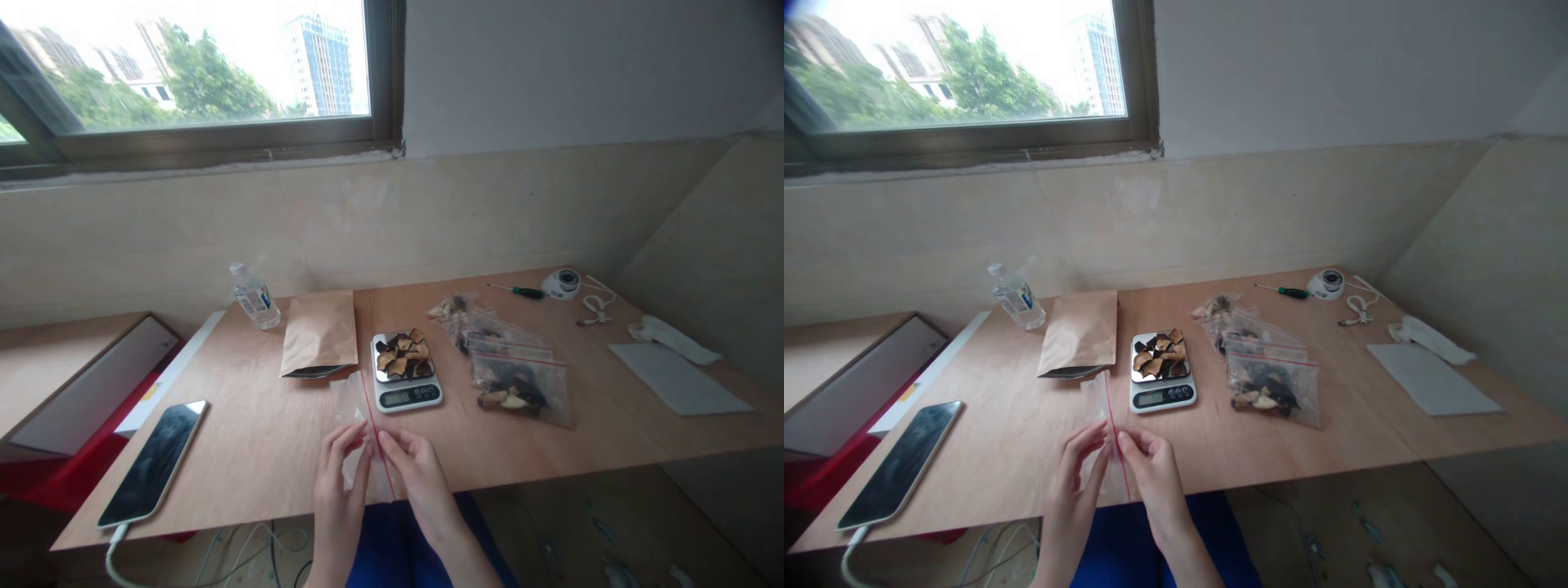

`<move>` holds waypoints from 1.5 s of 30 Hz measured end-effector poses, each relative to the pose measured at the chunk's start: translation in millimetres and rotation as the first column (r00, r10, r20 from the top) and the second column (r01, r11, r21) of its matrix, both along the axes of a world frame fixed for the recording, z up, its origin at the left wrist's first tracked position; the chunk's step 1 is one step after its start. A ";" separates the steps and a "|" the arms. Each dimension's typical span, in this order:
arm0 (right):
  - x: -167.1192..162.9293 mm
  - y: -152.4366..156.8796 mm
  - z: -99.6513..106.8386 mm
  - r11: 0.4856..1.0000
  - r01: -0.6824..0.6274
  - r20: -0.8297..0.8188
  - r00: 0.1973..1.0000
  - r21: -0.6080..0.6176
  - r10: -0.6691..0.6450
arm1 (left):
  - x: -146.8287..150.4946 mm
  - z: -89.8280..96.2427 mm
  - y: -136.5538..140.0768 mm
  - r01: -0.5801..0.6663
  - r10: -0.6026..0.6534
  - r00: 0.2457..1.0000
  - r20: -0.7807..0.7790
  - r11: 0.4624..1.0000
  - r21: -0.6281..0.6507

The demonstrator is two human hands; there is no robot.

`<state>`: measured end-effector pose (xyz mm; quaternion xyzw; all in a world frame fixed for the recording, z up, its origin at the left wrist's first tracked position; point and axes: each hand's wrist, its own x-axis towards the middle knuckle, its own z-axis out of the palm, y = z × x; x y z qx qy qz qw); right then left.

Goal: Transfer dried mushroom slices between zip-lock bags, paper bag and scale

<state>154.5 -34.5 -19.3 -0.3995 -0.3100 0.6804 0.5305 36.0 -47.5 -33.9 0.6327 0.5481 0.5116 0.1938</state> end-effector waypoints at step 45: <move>74.7 123.1 -60.4 0.855 -0.233 0.885 0.074 0.463 -0.459 | 10.8 37.6 35.0 -0.345 0.380 0.883 0.276 0.923 -0.169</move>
